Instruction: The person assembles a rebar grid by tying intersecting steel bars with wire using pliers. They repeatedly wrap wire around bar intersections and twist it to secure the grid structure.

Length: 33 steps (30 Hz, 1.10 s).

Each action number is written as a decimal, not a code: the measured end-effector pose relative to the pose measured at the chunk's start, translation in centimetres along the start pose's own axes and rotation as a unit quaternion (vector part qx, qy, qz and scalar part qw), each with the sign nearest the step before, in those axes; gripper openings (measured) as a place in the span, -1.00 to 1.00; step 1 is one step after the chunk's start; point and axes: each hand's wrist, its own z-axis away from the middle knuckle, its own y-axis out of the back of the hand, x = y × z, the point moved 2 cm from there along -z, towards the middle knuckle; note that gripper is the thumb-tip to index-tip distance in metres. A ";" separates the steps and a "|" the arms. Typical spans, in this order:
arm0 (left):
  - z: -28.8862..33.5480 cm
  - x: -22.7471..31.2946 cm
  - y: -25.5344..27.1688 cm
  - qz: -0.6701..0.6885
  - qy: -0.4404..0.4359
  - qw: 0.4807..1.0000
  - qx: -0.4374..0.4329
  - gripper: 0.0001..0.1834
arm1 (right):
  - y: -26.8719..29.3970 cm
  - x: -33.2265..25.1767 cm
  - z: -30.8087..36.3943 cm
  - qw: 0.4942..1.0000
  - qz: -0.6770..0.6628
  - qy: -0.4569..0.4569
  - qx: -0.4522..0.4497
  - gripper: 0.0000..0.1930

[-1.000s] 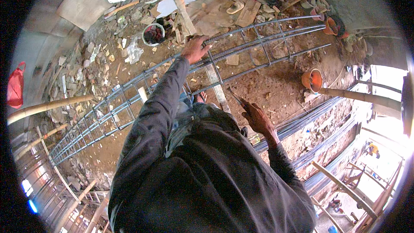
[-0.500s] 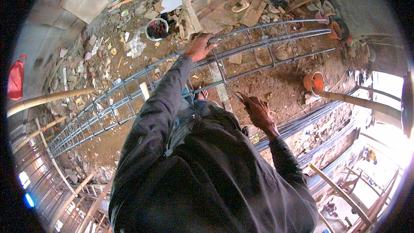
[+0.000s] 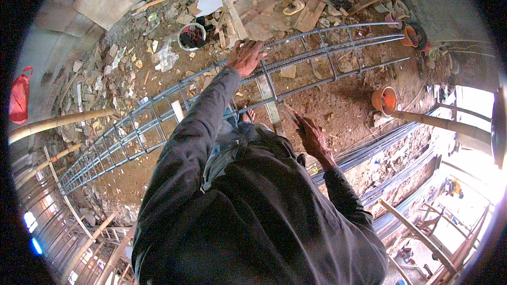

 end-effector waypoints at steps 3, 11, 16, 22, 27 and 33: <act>0.1 0.2 0.1 -0.023 -0.016 0.999 0.018 -0.40 | -0.5 0.5 0.2 1.000 -0.007 -0.029 0.003 -0.41; 0.5 0.3 -0.8 -0.073 -0.005 0.997 0.034 -0.41 | 0.5 1.7 -0.9 0.999 0.008 0.041 0.006 -0.42; 0.4 0.3 -1.1 -0.095 -0.051 0.987 0.118 -0.48 | 1.3 2.2 -1.6 0.990 0.077 0.111 0.033 -0.46; 0.5 1.2 -0.7 -0.109 -0.069 0.973 0.193 -0.58 | 0.7 3.4 -1.6 0.989 0.108 0.098 0.037 -0.49; 0.5 1.4 -0.7 -0.120 -0.060 0.973 0.190 -0.60 | -0.5 3.6 -1.5 0.998 0.032 0.052 0.000 -0.49; 0.6 1.1 -1.6 -0.110 -0.061 0.964 0.233 -0.60 | -0.2 1.4 -0.6 0.995 0.081 0.034 0.046 -0.40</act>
